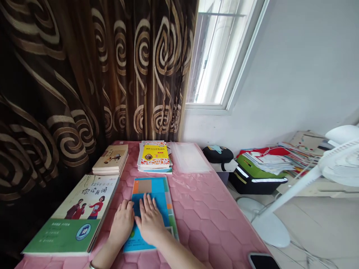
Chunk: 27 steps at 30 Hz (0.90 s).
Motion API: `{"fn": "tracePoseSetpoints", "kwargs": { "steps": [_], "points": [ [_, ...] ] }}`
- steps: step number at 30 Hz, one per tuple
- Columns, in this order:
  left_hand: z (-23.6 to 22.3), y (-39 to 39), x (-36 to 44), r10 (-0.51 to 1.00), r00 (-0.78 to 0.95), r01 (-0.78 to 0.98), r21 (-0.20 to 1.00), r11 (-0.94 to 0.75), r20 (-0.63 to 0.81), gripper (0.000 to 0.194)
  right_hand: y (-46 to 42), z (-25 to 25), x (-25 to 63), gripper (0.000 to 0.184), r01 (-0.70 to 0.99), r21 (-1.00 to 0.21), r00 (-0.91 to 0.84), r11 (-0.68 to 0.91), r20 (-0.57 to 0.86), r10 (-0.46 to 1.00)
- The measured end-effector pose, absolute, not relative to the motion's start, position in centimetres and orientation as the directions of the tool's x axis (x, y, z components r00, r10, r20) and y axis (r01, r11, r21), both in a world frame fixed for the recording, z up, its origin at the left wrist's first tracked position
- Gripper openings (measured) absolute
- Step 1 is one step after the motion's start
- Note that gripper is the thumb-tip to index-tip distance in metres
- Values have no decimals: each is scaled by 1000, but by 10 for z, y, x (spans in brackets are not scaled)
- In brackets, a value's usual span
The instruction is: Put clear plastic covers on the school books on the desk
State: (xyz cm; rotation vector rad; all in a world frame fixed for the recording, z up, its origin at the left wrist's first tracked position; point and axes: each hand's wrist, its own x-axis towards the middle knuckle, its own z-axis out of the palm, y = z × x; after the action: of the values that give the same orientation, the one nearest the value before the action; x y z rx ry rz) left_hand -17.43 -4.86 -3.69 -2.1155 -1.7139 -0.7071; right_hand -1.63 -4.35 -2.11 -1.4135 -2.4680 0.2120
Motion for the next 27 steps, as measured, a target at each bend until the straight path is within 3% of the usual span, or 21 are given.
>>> {"fn": "tracePoseSetpoints", "kwargs": {
  "steps": [3,7,11,16,21,27],
  "points": [
    [-36,-48,-176,803,165,966,70,-249,573,23,-68,-25,1,61,793,-280,-514,541,171,841],
    [-34,-48,-176,800,174,958,91,-273,574,23,-72,-22,47,63,901,-239,-354,363,80,932],
    [-34,-49,-173,804,167,967,63,-245,570,24,-73,-19,59,64,935,-200,-279,292,93,956],
    [-37,-49,-171,810,148,978,37,-204,567,25,-90,-21,6,65,866,-288,-400,409,93,912],
    [-37,-48,-176,831,155,960,118,-255,534,25,-105,-31,-46,73,799,-309,-495,515,148,856],
    [-36,-48,-175,813,134,958,135,-252,567,25,-101,-30,-8,66,785,-296,-532,544,129,837]
  ]
}}
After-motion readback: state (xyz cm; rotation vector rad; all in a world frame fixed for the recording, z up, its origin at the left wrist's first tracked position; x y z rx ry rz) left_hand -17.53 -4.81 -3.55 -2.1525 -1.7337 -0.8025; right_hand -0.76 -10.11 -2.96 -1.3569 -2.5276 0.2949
